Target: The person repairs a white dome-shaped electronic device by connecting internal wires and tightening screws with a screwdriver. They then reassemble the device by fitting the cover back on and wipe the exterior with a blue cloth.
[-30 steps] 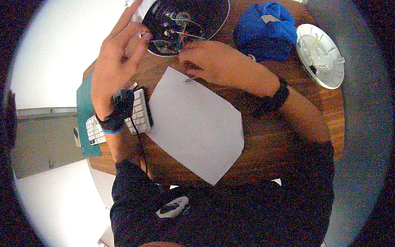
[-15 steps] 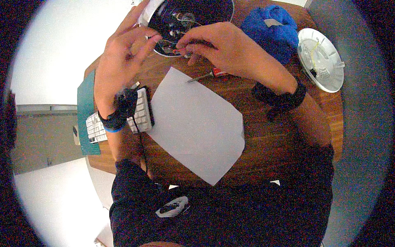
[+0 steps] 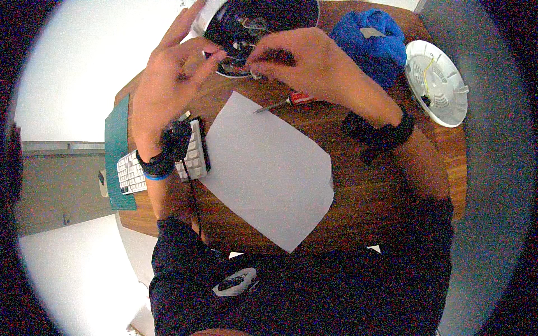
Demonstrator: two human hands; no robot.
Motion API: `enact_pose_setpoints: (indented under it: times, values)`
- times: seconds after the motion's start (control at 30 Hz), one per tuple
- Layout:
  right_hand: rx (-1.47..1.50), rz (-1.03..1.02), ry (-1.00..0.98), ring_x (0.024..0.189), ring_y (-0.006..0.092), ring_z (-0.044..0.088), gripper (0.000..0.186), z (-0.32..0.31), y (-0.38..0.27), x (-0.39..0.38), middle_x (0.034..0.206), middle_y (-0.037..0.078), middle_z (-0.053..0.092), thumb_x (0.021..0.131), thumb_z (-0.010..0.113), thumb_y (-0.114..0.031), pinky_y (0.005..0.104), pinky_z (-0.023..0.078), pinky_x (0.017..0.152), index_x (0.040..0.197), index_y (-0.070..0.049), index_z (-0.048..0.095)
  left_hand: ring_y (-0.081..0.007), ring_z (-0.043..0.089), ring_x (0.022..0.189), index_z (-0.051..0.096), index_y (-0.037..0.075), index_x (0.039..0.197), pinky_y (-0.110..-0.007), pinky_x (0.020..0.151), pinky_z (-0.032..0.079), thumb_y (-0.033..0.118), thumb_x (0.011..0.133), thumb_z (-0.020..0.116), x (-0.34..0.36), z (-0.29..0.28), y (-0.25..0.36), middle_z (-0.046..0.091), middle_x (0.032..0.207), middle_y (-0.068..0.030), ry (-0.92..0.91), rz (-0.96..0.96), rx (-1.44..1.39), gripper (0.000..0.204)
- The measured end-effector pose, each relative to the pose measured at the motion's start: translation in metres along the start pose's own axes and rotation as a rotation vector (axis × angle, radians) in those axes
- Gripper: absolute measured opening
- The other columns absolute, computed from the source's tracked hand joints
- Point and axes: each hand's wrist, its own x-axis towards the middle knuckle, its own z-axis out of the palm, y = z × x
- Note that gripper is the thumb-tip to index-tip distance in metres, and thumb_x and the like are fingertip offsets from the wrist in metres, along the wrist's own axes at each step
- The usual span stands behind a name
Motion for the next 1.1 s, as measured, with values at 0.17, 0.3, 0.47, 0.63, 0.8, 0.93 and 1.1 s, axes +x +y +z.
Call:
enact_pose_setpoints:
  times: [0.17, 0.3, 0.47, 0.63, 0.8, 0.93, 1.1]
  values:
    - [-0.202, -0.277, -0.044, 0.102, 0.0341, 0.074, 0.025, -0.012, 0.012, 0.002, 0.105, 0.015, 0.075, 0.093, 0.071, -0.012, 0.0411, 0.059, 0.09, 0.118, -0.008, 0.075, -0.0493, 0.05, 0.145, 0.078, -0.003, 0.093, -0.051, 0.117, 0.046, 0.007, 0.084, 0.083, 0.006, 0.0, 0.009, 0.049, 0.159, -0.0279, 0.09, 0.035, 0.018, 0.014]
    - [-0.189, -0.148, 0.162, 0.102, 0.0373, 0.073, 0.025, -0.02, 0.017, 0.008, 0.105, 0.017, 0.075, 0.093, 0.071, -0.013, 0.0447, 0.059, 0.091, 0.117, -0.008, 0.075, -0.0522, 0.045, 0.147, 0.078, -0.004, 0.089, -0.054, 0.12, 0.042, 0.006, 0.081, 0.082, 0.014, -0.003, 0.016, 0.049, 0.16, -0.0258, 0.079, 0.062, 0.043, 0.013]
    - [-0.321, -0.048, 0.247, 0.099, 0.0391, 0.074, 0.03, -0.015, 0.028, 0.028, 0.102, 0.019, 0.076, 0.097, 0.071, -0.03, 0.047, 0.059, 0.088, 0.114, -0.005, 0.074, -0.0536, 0.044, 0.147, 0.078, -0.003, 0.087, -0.053, 0.119, 0.043, 0.005, 0.08, 0.081, 0.016, 0.0, 0.02, 0.049, 0.161, -0.0225, 0.107, 0.097, 0.07, 0.012]
    - [-0.409, -0.186, 0.314, 0.093, 0.0426, 0.073, 0.037, -0.01, 0.041, 0.04, 0.095, 0.02, 0.074, 0.098, 0.071, -0.039, 0.0504, 0.059, 0.082, 0.106, -0.003, 0.073, -0.0561, 0.043, 0.147, 0.076, -0.002, 0.087, -0.053, 0.115, 0.047, 0.005, 0.079, 0.08, 0.019, -0.003, 0.03, 0.046, 0.164, -0.0222, 0.061, 0.008, 0.135, 0.011]
    - [-0.623, -0.016, -0.078, 0.096, 0.0437, 0.071, 0.037, -0.04, 0.015, -0.005, 0.097, 0.021, 0.073, 0.096, 0.074, -0.038, 0.0528, 0.058, 0.084, 0.109, -0.004, 0.069, -0.0588, 0.041, 0.146, 0.073, -0.001, 0.089, -0.055, 0.114, 0.047, 0.006, 0.08, 0.079, 0.006, 0.012, 0.011, 0.04, 0.166, -0.026, 0.087, 0.04, 0.161, 0.013]
    - [-0.726, -0.054, -0.434, 0.101, 0.0446, 0.07, 0.041, -0.054, 0.032, -0.056, 0.113, 0.023, 0.07, 0.094, 0.077, -0.033, 0.0531, 0.057, 0.087, 0.12, -0.003, 0.064, -0.0617, 0.039, 0.146, 0.069, -0.001, 0.098, -0.058, 0.116, 0.044, 0.005, 0.08, 0.077, 0.016, 0.005, 0.021, 0.037, 0.166, -0.0292, 0.011, -0.028, 0.112, 0.021]
    - [-0.702, 0.107, -0.479, 0.106, 0.0443, 0.069, 0.041, -0.043, 0.032, -0.066, 0.121, 0.023, 0.067, 0.095, 0.076, -0.026, 0.0522, 0.057, 0.089, 0.125, -0.001, 0.061, -0.0641, 0.031, 0.148, 0.065, 0.001, 0.113, -0.06, 0.119, 0.04, 0.004, 0.081, 0.074, 0.019, 0.009, 0.017, 0.031, 0.168, -0.0277, -0.032, -0.021, 0.115, 0.033]
